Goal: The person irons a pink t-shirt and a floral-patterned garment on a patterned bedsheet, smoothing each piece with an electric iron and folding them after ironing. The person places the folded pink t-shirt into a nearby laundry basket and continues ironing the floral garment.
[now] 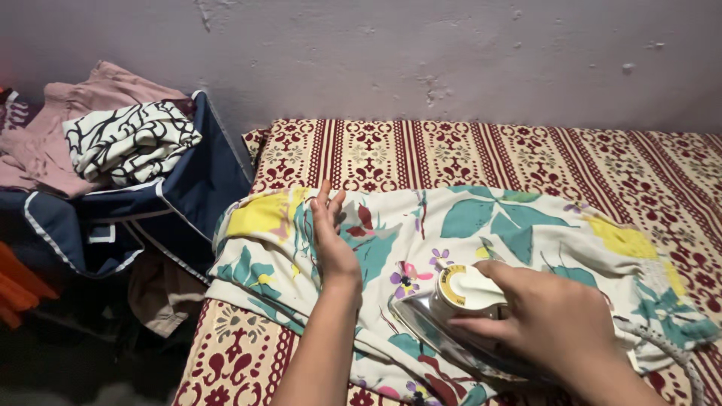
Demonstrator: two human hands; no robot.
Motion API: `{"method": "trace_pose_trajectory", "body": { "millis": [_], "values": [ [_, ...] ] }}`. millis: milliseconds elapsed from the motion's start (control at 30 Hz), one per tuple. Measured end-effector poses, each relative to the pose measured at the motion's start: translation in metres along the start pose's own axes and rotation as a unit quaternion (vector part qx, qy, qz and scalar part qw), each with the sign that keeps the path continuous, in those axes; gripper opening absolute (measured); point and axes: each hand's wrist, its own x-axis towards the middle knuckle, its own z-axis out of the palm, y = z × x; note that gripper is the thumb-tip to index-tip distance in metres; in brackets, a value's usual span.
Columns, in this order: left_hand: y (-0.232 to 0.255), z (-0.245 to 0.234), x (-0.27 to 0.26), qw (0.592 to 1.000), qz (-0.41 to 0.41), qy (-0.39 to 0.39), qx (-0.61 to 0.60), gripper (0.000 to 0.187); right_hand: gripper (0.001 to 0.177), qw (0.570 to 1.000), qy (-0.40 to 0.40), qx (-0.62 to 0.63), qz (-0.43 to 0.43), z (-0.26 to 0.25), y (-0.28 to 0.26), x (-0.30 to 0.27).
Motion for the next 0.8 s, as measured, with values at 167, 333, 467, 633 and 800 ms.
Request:
{"method": "trace_pose_trajectory", "body": {
  "millis": [167,333,467,633,800],
  "values": [
    [0.002,0.002,0.000,0.999,-0.048,0.006,0.012,0.075,0.080,0.999,-0.026,-0.011,0.035,0.011,-0.008,0.069],
    [-0.007,-0.002,-0.001,0.999,-0.003,-0.017,0.038,0.074,0.075,0.999,0.014,0.013,0.050,0.016,-0.012,0.157],
    [-0.016,-0.008,0.002,0.999,0.011,-0.043,0.020,0.075,0.075,0.998,0.028,0.052,0.025,0.015,-0.011,0.177],
    [-0.024,-0.021,0.022,0.997,-0.003,-0.049,-0.053,0.078,0.075,0.993,-0.025,0.113,0.002,0.010,-0.014,0.122],
    [-0.016,-0.050,0.045,0.994,-0.080,-0.064,-0.044,0.081,0.088,0.995,-0.081,0.046,-0.025,0.003,-0.014,0.013]
  ]
}}
